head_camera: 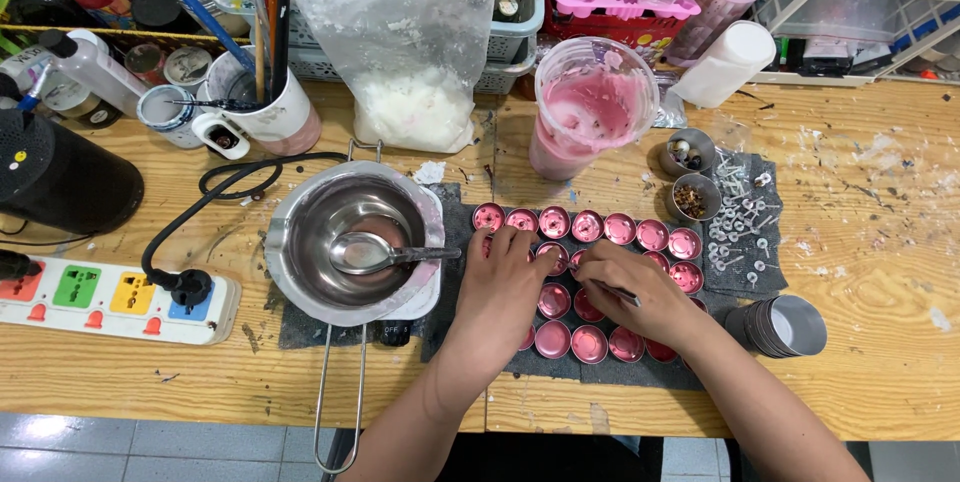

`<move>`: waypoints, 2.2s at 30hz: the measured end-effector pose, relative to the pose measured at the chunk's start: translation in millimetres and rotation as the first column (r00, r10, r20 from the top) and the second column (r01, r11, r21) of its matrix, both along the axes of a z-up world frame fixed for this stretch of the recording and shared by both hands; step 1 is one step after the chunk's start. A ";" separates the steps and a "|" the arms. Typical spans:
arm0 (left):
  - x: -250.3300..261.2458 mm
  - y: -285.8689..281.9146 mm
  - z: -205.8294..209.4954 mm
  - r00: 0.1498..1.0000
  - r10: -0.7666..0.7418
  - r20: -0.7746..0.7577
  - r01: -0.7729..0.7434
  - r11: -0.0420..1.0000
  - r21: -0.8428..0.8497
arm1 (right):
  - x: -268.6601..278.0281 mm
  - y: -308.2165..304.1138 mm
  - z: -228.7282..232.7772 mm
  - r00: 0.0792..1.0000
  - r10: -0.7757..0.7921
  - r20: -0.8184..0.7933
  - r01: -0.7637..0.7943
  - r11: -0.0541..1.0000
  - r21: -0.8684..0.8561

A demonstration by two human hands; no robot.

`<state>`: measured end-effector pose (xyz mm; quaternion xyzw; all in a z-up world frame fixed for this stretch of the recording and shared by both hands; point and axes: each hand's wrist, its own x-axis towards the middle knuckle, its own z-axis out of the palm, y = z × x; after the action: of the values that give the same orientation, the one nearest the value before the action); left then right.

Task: Placing candle wicks into small pink containers using tweezers on a workbench.

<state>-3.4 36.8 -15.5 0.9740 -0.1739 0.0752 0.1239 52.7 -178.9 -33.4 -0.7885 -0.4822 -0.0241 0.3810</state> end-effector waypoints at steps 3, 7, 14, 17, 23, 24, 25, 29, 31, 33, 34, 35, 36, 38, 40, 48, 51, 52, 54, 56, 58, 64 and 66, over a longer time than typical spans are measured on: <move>-0.4 0.3 -1.8 1.000 0.002 -0.004 -0.002 1.000 -0.011 | -0.5 1.8 3.5 1.000 0.002 -0.003 -0.002 1.000 0.008; -0.3 0.5 -0.6 1.000 -0.003 -0.011 0.003 1.000 -0.009 | -1.4 0.9 2.6 1.000 -0.006 -0.006 0.006 1.000 0.004; -0.2 0.6 -3.4 1.000 -0.002 0.005 0.002 1.000 0.003 | -0.7 -0.1 -0.8 0.999 -0.028 0.027 0.028 1.000 -0.002; 0.2 0.9 -1.9 1.000 -0.002 -0.015 0.002 1.000 0.002 | -0.9 -3.0 -2.5 0.999 -0.042 0.024 0.042 0.999 0.002; 1.9 -0.2 -8.5 1.000 -0.002 -0.025 0.002 1.000 0.002 | -10.7 -24.4 7.8 0.992 -0.127 -0.026 0.129 0.987 0.091; 2.8 -1.2 -12.5 1.000 -0.001 -0.003 0.001 1.000 -0.017 | -13.7 -31.2 12.3 0.988 -0.144 -0.056 0.150 0.978 0.145; 4.3 -2.8 -8.9 1.000 -0.014 0.000 0.014 1.000 -0.016 | -16.1 -46.3 13.8 0.986 -0.157 -0.054 0.163 0.976 0.146; 6.5 -15.0 4.6 0.982 -0.031 0.188 0.076 0.969 -0.235 | -30.5 -112.1 28.3 0.927 -0.361 -0.104 0.372 0.847 0.379; 6.0 -26.9 9.3 0.977 -0.066 0.203 0.129 0.941 -0.312 | -35.3 -143.3 38.6 0.899 -0.418 -0.127 0.425 0.770 0.475; 3.2 -43.0 9.8 0.967 -0.181 0.179 0.240 0.883 -0.404 | -38.0 -171.4 46.5 0.807 -0.572 -0.146 0.571 0.694 0.439; 1.6 -53.4 8.6 0.965 -0.193 0.178 0.250 0.880 -0.403 | -37.8 -179.2 44.8 0.800 -0.582 -0.147 0.580 0.687 0.439; 0.8 -63.3 7.7 0.953 -0.242 0.182 0.296 0.872 -0.391 | -35.4 -186.4 43.4 0.769 -0.616 -0.172 0.627 0.670 0.397; -0.1 -72.8 6.9 0.939 -0.291 0.184 0.341 0.861 -0.378 | -33.1 -193.4 42.1 0.734 -0.650 -0.195 0.671 0.652 0.355; -4.3 -94.8 0.4 0.932 -0.316 0.178 0.359 0.877 -0.318 | -22.9 -199.1 32.3 0.709 -0.675 -0.202 0.702 0.650 0.291; -7.3 -115.5 -2.3 0.927 -0.336 0.166 0.370 0.892 -0.260 | -13.3 -201.5 24.4 0.685 -0.697 -0.212 0.728 0.649 0.223; 3.9 -176.4 -8.9 0.894 -0.431 0.121 0.434 0.901 0.007 | 12.5 -203.4 5.9 0.631 -0.756 -0.177 0.771 0.637 0.030; 11.8 -193.5 -18.3 0.906 -0.416 0.077 0.414 0.909 0.049 | 23.6 -210.0 -11.5 0.632 -0.751 -0.190 0.770 0.636 0.049; 14.2 -198.2 -25.4 0.905 -0.418 0.079 0.415 0.908 0.053 | 25.4 -209.9 -15.0 0.631 -0.752 -0.190 0.771 0.634 0.054; 18.4 -207.2 -38.6 0.902 -0.418 0.109 0.411 0.908 0.079 | 28.5 -209.5 -20.6 0.621 -0.752 -0.220 0.777 0.627 0.050; 19.6 -212.1 -42.1 0.907 -0.406 0.111 0.397 0.913 0.093 | 31.3 -211.0 -26.1 0.624 -0.753 -0.207 0.777 0.626 0.065; 21.5 -214.9 -42.8 0.913 -0.392 0.111 0.382 0.918 0.104 | 34.3 -214.3 -34.0 0.627 -0.754 -0.196 0.776 0.626 0.076; 28.7 -217.2 -50.4 0.912 -0.409 0.038 0.395 0.899 0.189 | 44.0 -227.4 -61.3 0.668 -0.690 -0.278 0.744 0.630 0.224; 29.5 -217.5 -49.1 0.906 -0.422 0.035 0.410 0.894 0.183 | 43.8 -226.9 -61.9 0.660 -0.634 -0.404 0.749 0.596 0.288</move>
<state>26.1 -180.7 -64.6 0.9178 -0.3884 0.0675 0.0465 96.5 -405.8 -95.3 -0.8045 -0.0624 -0.1736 0.5646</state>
